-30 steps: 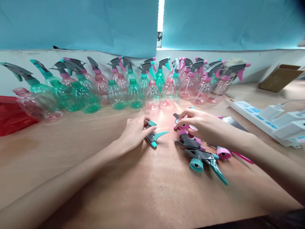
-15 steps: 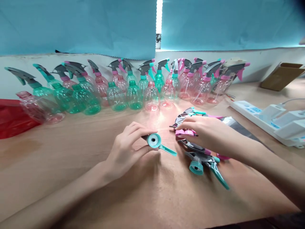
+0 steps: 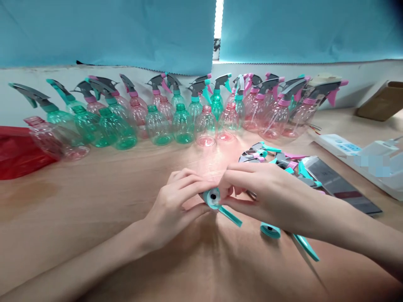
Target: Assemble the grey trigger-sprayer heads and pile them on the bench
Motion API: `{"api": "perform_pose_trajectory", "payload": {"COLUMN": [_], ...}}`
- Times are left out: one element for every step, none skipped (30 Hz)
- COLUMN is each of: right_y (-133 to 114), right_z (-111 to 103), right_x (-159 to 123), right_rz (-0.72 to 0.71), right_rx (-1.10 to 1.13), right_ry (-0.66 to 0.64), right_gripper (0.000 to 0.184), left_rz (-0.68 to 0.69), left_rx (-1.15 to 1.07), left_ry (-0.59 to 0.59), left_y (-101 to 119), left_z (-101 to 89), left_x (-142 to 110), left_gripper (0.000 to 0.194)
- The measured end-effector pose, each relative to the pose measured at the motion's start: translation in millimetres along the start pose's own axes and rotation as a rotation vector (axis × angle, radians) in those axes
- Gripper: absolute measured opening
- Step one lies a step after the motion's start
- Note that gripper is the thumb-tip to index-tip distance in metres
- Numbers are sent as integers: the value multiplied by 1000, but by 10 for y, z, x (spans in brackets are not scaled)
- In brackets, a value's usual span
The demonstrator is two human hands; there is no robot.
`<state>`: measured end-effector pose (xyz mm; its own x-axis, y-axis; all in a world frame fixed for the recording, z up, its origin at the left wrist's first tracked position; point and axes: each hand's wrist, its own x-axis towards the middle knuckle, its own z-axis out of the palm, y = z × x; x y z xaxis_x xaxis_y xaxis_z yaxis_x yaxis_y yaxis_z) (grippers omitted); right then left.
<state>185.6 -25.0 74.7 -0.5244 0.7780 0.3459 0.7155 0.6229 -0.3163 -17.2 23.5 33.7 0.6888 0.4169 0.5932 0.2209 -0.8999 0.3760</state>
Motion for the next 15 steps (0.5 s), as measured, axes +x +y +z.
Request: {"api": "perform_pose_trajectory", "payload": {"right_y": [-3, -7, -12, -17, -20, -22, -23, -20, -16, -9, -1, 9, 21, 33, 45], "right_z": [5, 12, 20, 31, 43, 55, 66, 76, 82, 84, 83, 80, 77, 74, 73], "right_x": [11, 23, 38, 57, 82, 110, 141, 174, 206, 236, 263, 287, 308, 326, 342], "right_rz": [-16, -31, -37, -31, -17, 3, 29, 56, 84, 110, 131, 148, 160, 172, 183], "right_rx": [10, 27, 49, 74, 103, 134, 170, 214, 261, 308, 352, 389, 419, 446, 469], "right_ry": [-11, -24, -36, -46, -58, -73, -89, -112, -137, -162, -181, -197, -211, -224, -233], "right_gripper": [12, 12, 12, 13, 14, 15, 17, 18, 20, 22, 23, 25, 26, 27, 28], "left_rz": [1, -1, -5, -8, -10, -11, -14, -20, -28, -38, -47, -56, -65, -73, -82], "left_rx": [-2, -4, -7, -11, -15, -16, -13, -12, -12, -15, -24, -36, -49, -57, -58], "left_ry": [-8, -17, -25, -28, -27, -20, -11, -2, 6, 10, 14, 17, 17, 14, 11], "left_y": [-9, -19, -31, -44, -58, -73, -89, -103, -115, -126, -133, -139, -145, -151, -160], "left_z": [5, 10, 16, 22, 26, 30, 32, 34, 35, 37, 40, 43, 48, 55, 64], "left_x": [-17, -38, -62, -89, -117, -143, -167, -186, -199, -205, -205, -200, -192, -184, -178], "left_gripper": [24, 23, 22, 22, 23, 23, 24, 24, 24, 24, 23, 21, 20, 20, 21]}}
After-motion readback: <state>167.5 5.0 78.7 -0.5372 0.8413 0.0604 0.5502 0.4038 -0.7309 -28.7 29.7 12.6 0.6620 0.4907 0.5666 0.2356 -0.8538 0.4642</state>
